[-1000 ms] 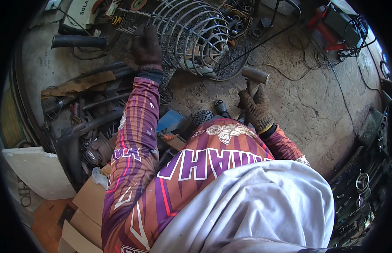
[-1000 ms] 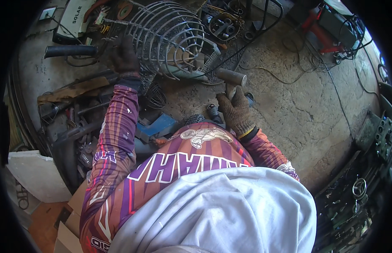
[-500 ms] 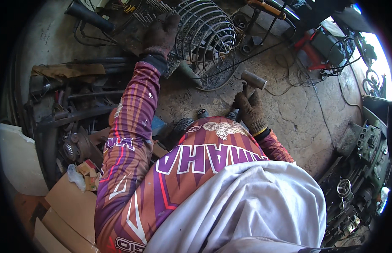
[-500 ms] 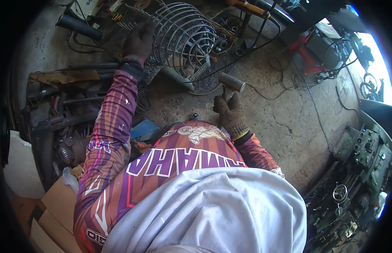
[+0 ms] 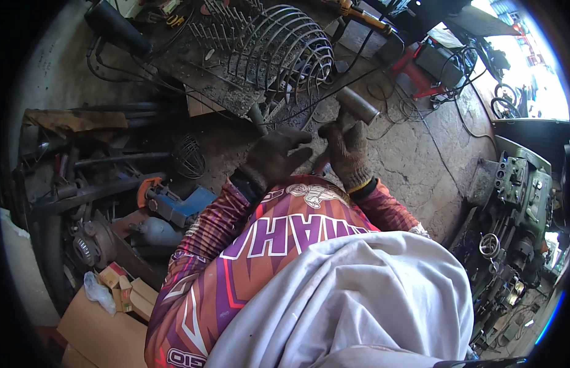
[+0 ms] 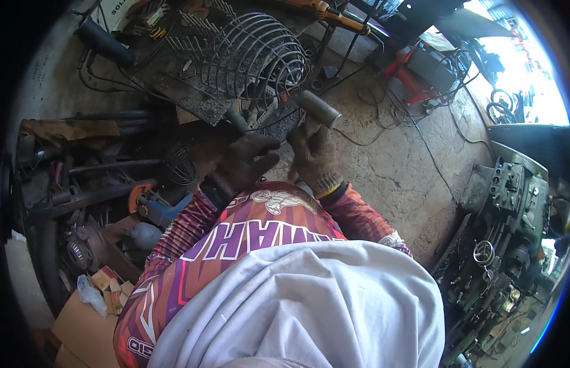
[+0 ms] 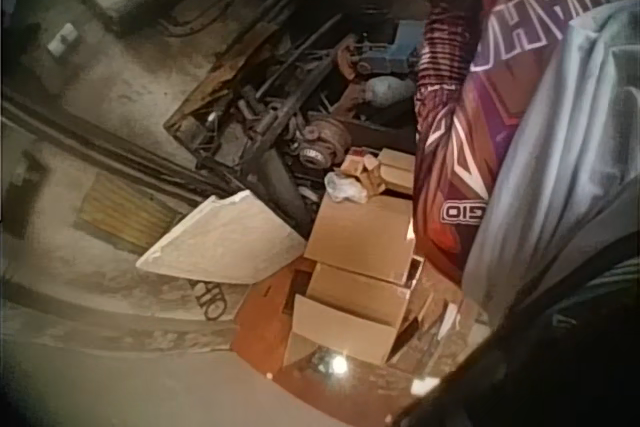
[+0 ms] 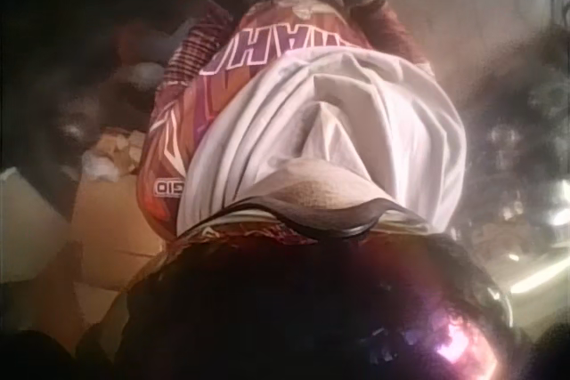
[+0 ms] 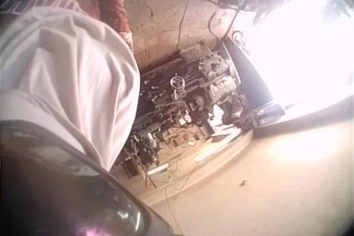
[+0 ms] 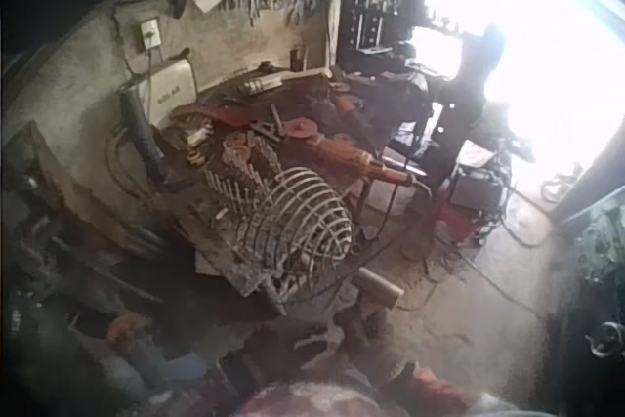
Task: The person welds a curved metal wire to a circular frame by hand using a welding tool, resulting in the two pieces being joined.
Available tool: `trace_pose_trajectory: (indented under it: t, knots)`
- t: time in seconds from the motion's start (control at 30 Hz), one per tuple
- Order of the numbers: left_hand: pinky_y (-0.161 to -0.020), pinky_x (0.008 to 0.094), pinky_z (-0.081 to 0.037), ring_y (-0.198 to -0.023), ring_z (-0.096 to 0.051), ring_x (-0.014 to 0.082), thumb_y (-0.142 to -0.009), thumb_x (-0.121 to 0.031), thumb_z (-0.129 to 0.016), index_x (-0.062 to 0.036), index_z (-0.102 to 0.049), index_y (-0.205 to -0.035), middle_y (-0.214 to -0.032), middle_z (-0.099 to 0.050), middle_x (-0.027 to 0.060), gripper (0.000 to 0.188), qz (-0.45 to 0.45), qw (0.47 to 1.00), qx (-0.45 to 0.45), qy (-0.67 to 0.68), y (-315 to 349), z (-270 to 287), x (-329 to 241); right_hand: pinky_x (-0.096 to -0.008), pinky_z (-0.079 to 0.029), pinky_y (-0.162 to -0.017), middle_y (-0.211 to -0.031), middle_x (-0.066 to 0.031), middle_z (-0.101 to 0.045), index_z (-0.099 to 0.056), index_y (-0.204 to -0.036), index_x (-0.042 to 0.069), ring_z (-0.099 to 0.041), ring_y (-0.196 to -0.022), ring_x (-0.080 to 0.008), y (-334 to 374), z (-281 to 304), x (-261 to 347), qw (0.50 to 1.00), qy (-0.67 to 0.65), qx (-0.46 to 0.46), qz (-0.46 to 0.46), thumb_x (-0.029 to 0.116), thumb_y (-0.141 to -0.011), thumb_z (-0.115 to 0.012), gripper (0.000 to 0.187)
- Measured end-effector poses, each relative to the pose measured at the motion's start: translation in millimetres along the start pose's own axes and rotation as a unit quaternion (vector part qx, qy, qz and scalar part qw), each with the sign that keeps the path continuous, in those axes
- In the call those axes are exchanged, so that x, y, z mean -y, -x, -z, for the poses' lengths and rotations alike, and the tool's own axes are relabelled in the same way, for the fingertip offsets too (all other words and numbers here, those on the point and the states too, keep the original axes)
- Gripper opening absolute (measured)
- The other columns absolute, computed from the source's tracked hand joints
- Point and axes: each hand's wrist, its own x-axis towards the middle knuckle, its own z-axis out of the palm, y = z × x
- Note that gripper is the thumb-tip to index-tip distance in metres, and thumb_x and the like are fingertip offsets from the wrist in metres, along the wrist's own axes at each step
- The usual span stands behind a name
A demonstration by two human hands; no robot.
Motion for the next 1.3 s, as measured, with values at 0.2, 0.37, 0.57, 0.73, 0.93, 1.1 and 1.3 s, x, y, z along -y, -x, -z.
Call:
trace_pose_trajectory:
  t: [0.2, 0.37, 0.57, 0.73, 0.93, 1.1, 1.3]
  knots:
    - [-0.097, 0.0408, -0.052, -0.111, -0.066, 0.0334, -0.091, -0.040, -0.070, -0.0051, -0.061, -0.129, -0.117, -0.067, 0.0177, 0.052, 0.027, 0.996, -0.009, 0.081, 3, 6, -3, -0.0309, -0.052, -0.083, -0.110, -0.0094, -0.066, -0.040, -0.139, 0.003, -0.064, -0.097, -0.0170, -12, -47, 47, 0.999, -0.039, -0.008, 0.009, 0.020, -0.107, -0.052, 0.038]
    - [-0.088, 0.0450, -0.054, -0.104, -0.067, 0.0377, -0.091, -0.034, -0.070, -0.0038, -0.061, -0.124, -0.113, -0.067, 0.0208, 0.045, -0.025, 0.999, 0.027, 0.023, 12, 10, 3, -0.0322, -0.049, -0.093, -0.114, -0.0099, -0.066, -0.048, -0.130, 0.002, -0.062, -0.105, -0.0164, 8, -72, 45, 0.994, -0.097, 0.009, 0.047, 0.020, -0.106, -0.054, 0.031]
    - [-0.067, 0.0323, -0.053, -0.077, -0.067, 0.0189, -0.095, -0.021, -0.069, -0.0034, -0.062, -0.122, -0.092, -0.067, 0.0084, 0.034, 0.094, 0.980, -0.061, 0.163, 41, 22, 31, -0.0333, -0.052, -0.088, -0.110, -0.0110, -0.066, -0.054, -0.127, 0.000, -0.065, -0.100, -0.0185, 12, -44, 25, 0.997, -0.034, 0.066, -0.005, 0.020, -0.099, -0.064, 0.035]
    - [-0.051, 0.0229, -0.049, -0.063, -0.060, 0.0063, -0.095, -0.022, -0.071, -0.0051, -0.061, -0.104, -0.079, -0.061, -0.0014, 0.022, 0.251, 0.930, -0.206, 0.172, 46, 87, 42, -0.0351, -0.051, -0.088, -0.106, -0.0174, -0.069, -0.056, -0.126, -0.004, -0.067, -0.097, -0.0228, 51, 4, -19, 0.978, 0.097, 0.004, -0.183, 0.033, -0.099, -0.060, 0.046]
    - [-0.051, 0.0282, -0.051, -0.059, -0.061, 0.0125, -0.094, -0.033, -0.067, -0.0022, -0.059, -0.099, -0.077, -0.061, 0.0031, 0.032, 0.311, 0.906, -0.282, 0.061, 10, 156, 62, -0.0321, -0.052, -0.080, -0.106, -0.0094, -0.068, -0.054, -0.130, -0.004, -0.064, -0.091, -0.0175, 111, 46, -77, 0.941, 0.109, 0.008, -0.321, 0.037, -0.102, -0.060, 0.050]
    - [-0.051, 0.0308, -0.053, -0.059, -0.065, 0.0156, -0.091, -0.034, -0.067, 0.0014, -0.062, -0.101, -0.079, -0.065, 0.0065, 0.037, 0.355, 0.888, -0.289, 0.041, -7, 165, 93, -0.0376, -0.051, -0.089, -0.111, -0.0207, -0.070, -0.060, -0.126, -0.004, -0.068, -0.100, -0.0275, 101, 44, -74, 0.933, 0.180, 0.044, -0.310, 0.049, -0.100, -0.056, 0.059]
    - [-0.054, 0.0332, -0.053, -0.062, -0.068, 0.0162, -0.092, -0.034, -0.068, -0.0019, -0.064, -0.111, -0.082, -0.071, 0.0069, 0.038, 0.344, 0.903, -0.256, -0.013, -26, 158, 124, -0.0397, -0.048, -0.098, -0.122, -0.0246, -0.068, -0.060, -0.128, -0.004, -0.065, -0.116, -0.0350, 84, 55, -83, 0.936, 0.210, 0.039, -0.280, 0.054, -0.100, -0.055, 0.064]
